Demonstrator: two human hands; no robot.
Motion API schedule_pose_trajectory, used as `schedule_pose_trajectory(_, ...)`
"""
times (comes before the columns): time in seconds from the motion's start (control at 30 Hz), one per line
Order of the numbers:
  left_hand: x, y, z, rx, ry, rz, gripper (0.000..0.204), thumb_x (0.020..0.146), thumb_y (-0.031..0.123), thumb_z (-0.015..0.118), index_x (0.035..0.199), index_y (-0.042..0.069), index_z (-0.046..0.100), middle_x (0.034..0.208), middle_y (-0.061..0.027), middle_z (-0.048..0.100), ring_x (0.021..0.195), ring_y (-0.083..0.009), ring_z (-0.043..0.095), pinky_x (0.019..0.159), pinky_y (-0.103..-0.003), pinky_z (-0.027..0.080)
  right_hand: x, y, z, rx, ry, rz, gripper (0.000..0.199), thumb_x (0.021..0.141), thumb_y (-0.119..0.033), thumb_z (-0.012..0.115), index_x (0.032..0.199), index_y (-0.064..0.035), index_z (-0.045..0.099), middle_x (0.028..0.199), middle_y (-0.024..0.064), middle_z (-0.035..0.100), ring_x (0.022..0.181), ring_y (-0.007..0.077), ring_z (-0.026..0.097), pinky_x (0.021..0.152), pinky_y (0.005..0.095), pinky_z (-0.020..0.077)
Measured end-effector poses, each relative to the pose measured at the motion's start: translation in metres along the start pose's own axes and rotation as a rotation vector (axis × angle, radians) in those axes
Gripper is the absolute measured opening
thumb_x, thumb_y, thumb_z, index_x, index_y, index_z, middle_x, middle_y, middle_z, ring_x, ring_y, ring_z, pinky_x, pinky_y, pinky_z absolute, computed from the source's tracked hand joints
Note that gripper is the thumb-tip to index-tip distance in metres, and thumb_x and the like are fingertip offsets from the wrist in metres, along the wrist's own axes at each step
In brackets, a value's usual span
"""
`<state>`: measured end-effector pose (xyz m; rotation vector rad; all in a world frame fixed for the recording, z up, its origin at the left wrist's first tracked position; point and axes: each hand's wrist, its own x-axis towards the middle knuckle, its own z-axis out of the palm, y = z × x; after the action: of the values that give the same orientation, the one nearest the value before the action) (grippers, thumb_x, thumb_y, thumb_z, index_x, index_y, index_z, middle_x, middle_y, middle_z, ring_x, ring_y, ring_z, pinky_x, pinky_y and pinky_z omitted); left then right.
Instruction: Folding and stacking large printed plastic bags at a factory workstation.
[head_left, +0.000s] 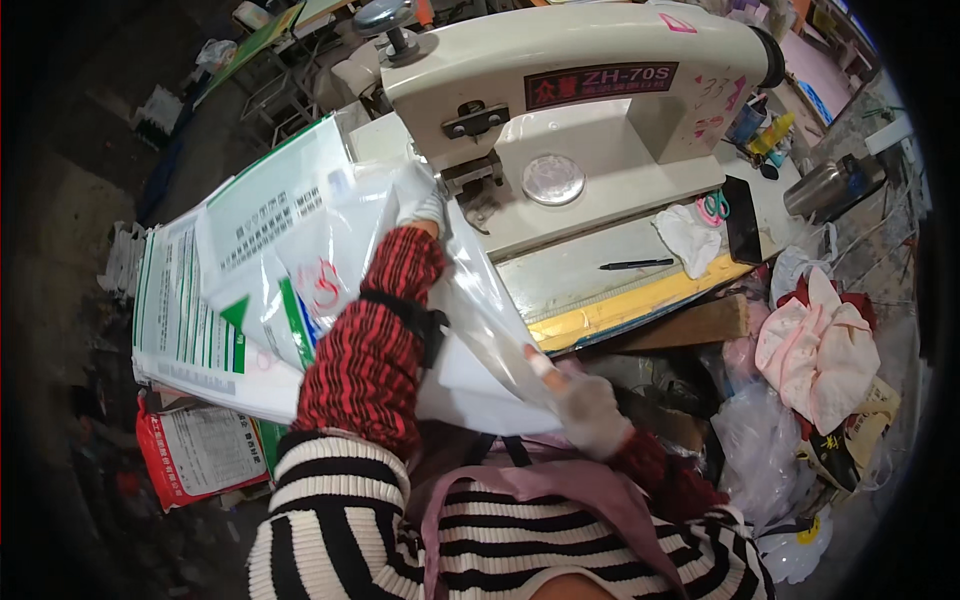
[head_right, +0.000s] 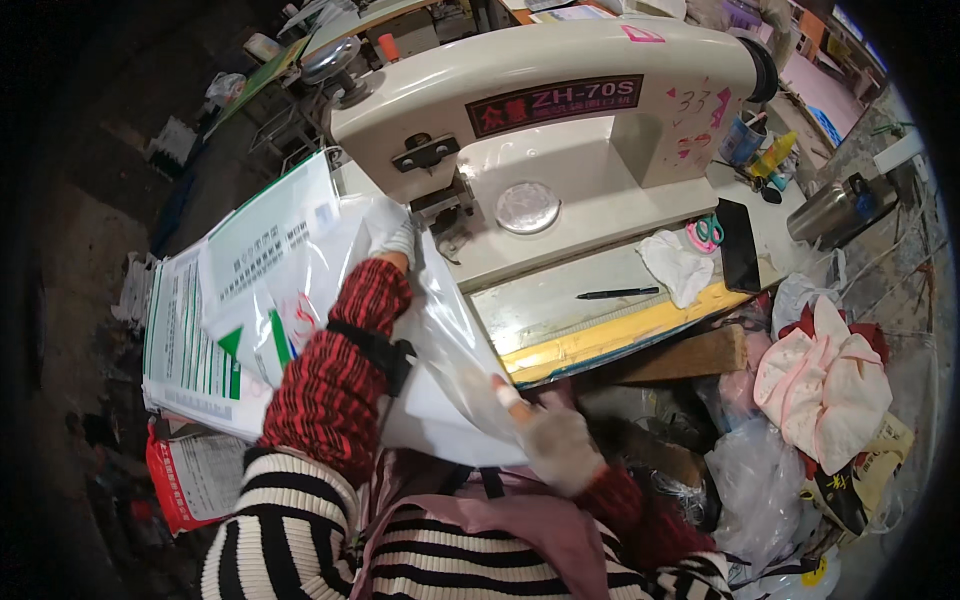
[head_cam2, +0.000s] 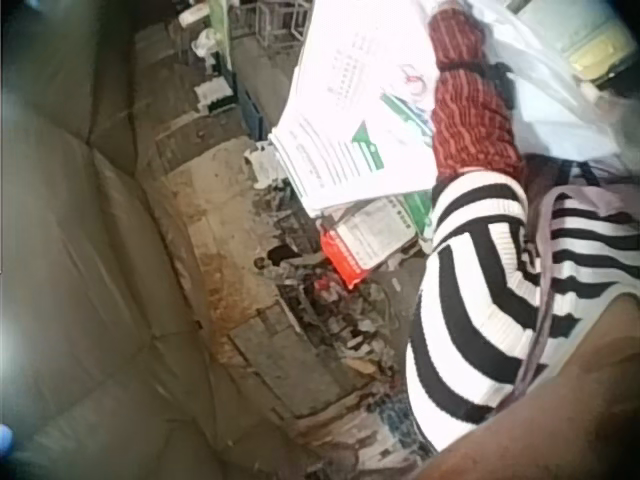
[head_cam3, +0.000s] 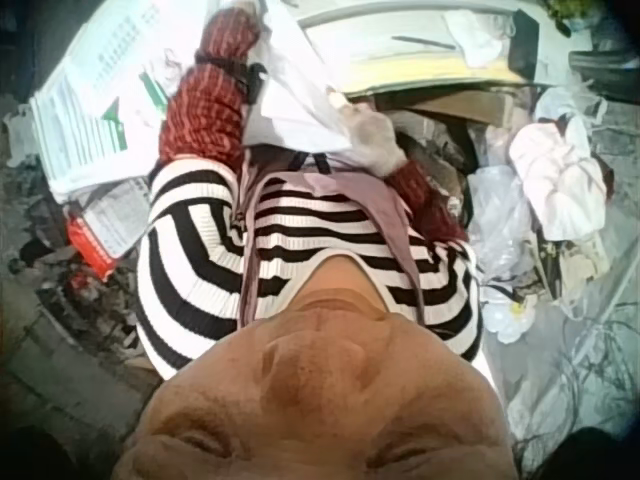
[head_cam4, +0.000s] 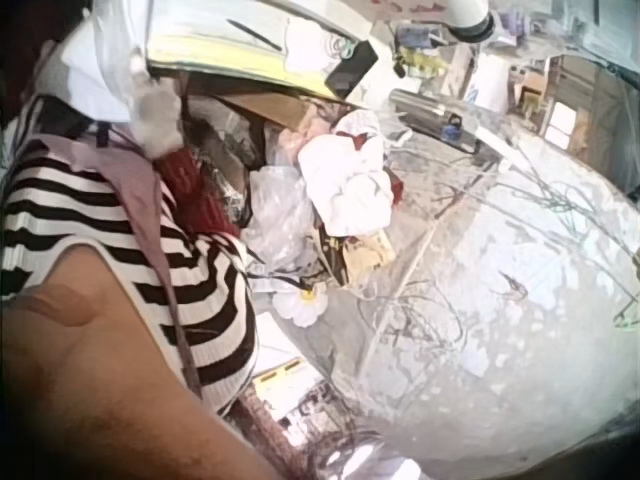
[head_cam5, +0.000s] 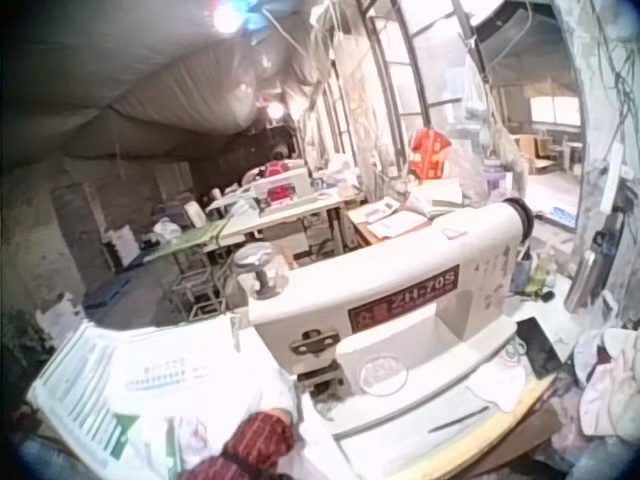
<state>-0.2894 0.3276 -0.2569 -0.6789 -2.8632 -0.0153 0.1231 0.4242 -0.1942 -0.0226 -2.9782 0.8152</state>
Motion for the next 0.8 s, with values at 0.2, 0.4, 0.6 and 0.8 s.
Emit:
schedule_pose_trajectory(0.2, 0.007, -0.07, -0.011, 0.05, -0.537, 0.064, 0.041, 0.098, 0.025, 0.038, 0.128, 0.004, 0.054, 0.127, -0.0188, 0.056, 0.123, -0.0295, 0.049, 0.106, -0.036, 0.034, 0.134, -0.019, -0.003, 0.072, -0.196, 0.07, 0.055, 0.091, -0.013, 0.043, 0.144, -0.0063, 0.032, 0.086, 0.0209, 0.067, 0.08, 0.0373, 0.065, 0.07, 0.0478, 0.0512)
schedule_pose_trajectory(0.4, -0.198, -0.108, -0.135, -0.129, -0.813, 0.196, 0.054, 0.094, 0.041, 0.045, 0.139, 0.011, 0.045, 0.134, -0.0153, 0.053, 0.124, -0.0279, 0.05, 0.107, -0.035, 0.035, 0.206, 0.018, 0.006, 0.663, -0.419, 0.272, 0.054, 0.093, -0.019, 0.048, 0.143, -0.0076, 0.033, 0.088, 0.0222, 0.066, 0.078, 0.0348, 0.066, 0.071, 0.0441, 0.0524)
schedule_pose_trajectory(0.6, -0.192, -0.059, -0.16, -0.963, -0.747, -0.303, 0.045, 0.088, 0.04, 0.061, 0.118, 0.007, 0.057, 0.104, -0.0163, 0.063, 0.093, -0.0282, 0.062, 0.08, -0.038, 0.049, 0.181, -0.014, -0.012, 0.441, -0.328, 0.169, 0.083, 0.083, -0.01, 0.063, 0.151, -0.0066, 0.016, 0.117, 0.0301, 0.059, 0.105, 0.0371, 0.06, 0.088, 0.0377, 0.0483)
schedule_pose_trajectory(0.8, -0.227, 0.023, -0.193, -0.852, -0.985, 0.673, 0.047, 0.076, 0.024, 0.074, 0.112, 0.0, 0.055, 0.089, -0.0154, 0.063, 0.084, -0.0297, 0.061, 0.077, -0.034, 0.048, 0.173, -0.019, -0.003, 0.244, -0.293, 0.193, 0.074, 0.084, -0.009, 0.048, 0.151, -0.0105, 0.017, 0.1, 0.0291, 0.063, 0.091, 0.0402, 0.062, 0.083, 0.044, 0.0493)
